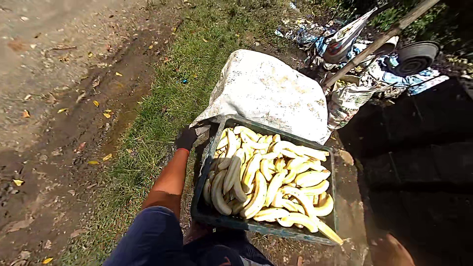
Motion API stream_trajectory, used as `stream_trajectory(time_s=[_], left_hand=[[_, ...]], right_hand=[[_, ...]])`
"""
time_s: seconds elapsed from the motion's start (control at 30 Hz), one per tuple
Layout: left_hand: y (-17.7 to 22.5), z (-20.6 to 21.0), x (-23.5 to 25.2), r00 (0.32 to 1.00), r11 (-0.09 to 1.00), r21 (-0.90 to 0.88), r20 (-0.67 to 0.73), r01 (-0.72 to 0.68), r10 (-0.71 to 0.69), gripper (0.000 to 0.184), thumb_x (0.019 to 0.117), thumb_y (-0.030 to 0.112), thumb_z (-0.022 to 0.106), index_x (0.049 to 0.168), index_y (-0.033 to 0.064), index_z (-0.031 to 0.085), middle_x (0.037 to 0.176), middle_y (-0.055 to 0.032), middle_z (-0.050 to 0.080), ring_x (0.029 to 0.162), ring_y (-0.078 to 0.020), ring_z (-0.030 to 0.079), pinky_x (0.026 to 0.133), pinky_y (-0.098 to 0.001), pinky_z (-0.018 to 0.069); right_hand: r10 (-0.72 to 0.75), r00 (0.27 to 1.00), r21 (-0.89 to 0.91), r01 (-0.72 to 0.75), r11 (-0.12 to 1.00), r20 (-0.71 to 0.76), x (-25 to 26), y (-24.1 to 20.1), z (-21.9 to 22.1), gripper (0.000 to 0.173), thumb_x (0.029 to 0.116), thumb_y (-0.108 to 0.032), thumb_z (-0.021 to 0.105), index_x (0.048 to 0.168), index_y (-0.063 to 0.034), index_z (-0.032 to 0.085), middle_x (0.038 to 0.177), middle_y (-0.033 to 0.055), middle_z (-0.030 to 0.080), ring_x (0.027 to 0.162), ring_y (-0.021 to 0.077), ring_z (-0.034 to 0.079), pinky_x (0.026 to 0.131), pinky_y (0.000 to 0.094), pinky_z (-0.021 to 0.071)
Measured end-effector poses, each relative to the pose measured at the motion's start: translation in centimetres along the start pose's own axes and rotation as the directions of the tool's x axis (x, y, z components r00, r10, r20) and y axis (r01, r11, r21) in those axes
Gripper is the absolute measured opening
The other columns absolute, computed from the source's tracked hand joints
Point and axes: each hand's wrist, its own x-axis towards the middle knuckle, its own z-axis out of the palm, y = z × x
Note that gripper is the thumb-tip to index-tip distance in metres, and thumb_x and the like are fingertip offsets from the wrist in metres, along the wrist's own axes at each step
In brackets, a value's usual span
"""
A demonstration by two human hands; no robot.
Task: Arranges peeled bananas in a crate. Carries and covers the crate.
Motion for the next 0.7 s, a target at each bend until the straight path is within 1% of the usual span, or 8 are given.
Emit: stream_trajectory(time_s=[0.07,0.2,0.27,0.37,0.5,0.57,0.63,0.7], left_hand=[[3.1,-6.8,-0.3,0.995,0.999,-0.028,-0.091,-0.036,0.033,0.055,0.1057,0.046,0.045,0.136,0.0015,0.057,0.133,-0.0304,0.058,0.125,-0.0496,0.055,0.101,-0.0737,0.0398],[12.4,-19.7,-1.0,0.951,0.984,0.088,-0.255,-0.157,0.174,0.052,0.1032,0.043,0.049,0.125,-0.0024,0.061,0.123,-0.0350,0.061,0.119,-0.0552,0.056,0.094,-0.0772,0.0397],[18.3,-25.0,-1.9,0.924,0.950,0.214,-0.263,-0.226,0.279,0.050,0.1024,0.044,0.050,0.117,-0.0023,0.064,0.117,-0.0357,0.062,0.114,-0.0567,0.057,0.089,-0.0791,0.0392],[25.8,-30.8,-4.2,0.855,0.864,0.405,-0.288,-0.298,0.431,0.051,0.1008,0.046,0.051,0.115,-0.0013,0.065,0.120,-0.0350,0.062,0.119,-0.0569,0.055,0.092,-0.0795,0.0374],[28.4,-34.6,-6.5,0.795,0.758,0.584,-0.292,-0.292,0.532,0.045,0.1008,0.040,0.054,0.111,-0.0034,0.064,0.119,-0.0360,0.061,0.118,-0.0588,0.054,0.090,-0.0806,0.0373],[26.2,-35.4,-7.2,0.786,0.737,0.614,-0.291,-0.284,0.545,0.039,0.1001,0.034,0.058,0.109,-0.0036,0.064,0.116,-0.0367,0.062,0.114,-0.0606,0.056,0.085,-0.0814,0.0387],[22.5,-35.1,-7.5,0.795,0.730,0.632,-0.288,-0.260,0.533,0.034,0.1000,0.032,0.059,0.106,-0.0011,0.066,0.112,-0.0340,0.063,0.108,-0.0594,0.058,0.080,-0.0800,0.0415],[17.6,-33.4,-7.2,0.805,0.714,0.656,-0.273,-0.244,0.526,0.033,0.1000,0.035,0.061,0.101,0.0026,0.068,0.107,-0.0283,0.066,0.103,-0.0543,0.062,0.076,-0.0760,0.0453]], right_hand=[[-0.096,0.995,0.122,0.098,0.988,-0.019,-1.0,-3.1,3.7,0.040,0.1105,-0.032,0.043,0.146,-0.0125,0.045,0.104,-0.0005,0.061,0.080,0.0091,0.066,0.070,0.0301,0.0582],[-0.223,0.948,0.262,0.161,0.952,0.226,-5.0,-9.3,14.3,0.035,0.1116,-0.023,0.040,0.137,-0.0039,0.055,0.103,0.0036,0.067,0.084,0.0115,0.067,0.076,0.0305,0.0580],[-0.257,0.833,0.316,0.104,0.943,0.490,-7.8,-12.0,20.3,0.037,0.1129,-0.020,0.034,0.133,-0.0006,0.058,0.104,0.0091,0.071,0.086,0.0164,0.070,0.079,0.0334,0.0598],[-0.235,0.588,0.351,-0.090,0.932,0.774,-11.6,-16.3,28.9,0.044,0.1147,-0.025,0.025,0.144,0.0014,0.046,0.117,0.0172,0.070,0.094,0.0226,0.073,0.083,0.0361,0.0609],[-0.028,0.753,0.537,-0.442,0.719,0.657,-10.0,-22.9,36.5,0.071,0.1075,-0.059,0.036,0.151,-0.0037,0.028,0.130,0.0223,0.059,0.107,0.0280,0.069,0.089,0.0373,0.0587],[0.040,0.835,0.659,-0.461,0.595,0.548,-6.6,-25.8,38.1,0.072,0.1065,-0.061,0.034,0.156,-0.0103,0.025,0.144,0.0201,0.051,0.122,0.0291,0.061,0.097,0.0409,0.0544],[-0.009,0.901,0.764,-0.363,0.533,0.435,-3.9,-28.0,38.8,0.055,0.1110,-0.047,0.036,0.155,-0.0144,0.032,0.151,0.0173,0.047,0.133,0.0320,0.054,0.103,0.0518,0.0515],[-0.084,0.947,0.786,-0.207,0.583,0.311,-2.9,-30.9,39.6,0.041,0.1102,-0.021,0.039,0.149,-0.0085,0.038,0.144,0.0184,0.051,0.128,0.0318,0.057,0.098,0.0545,0.0533]])
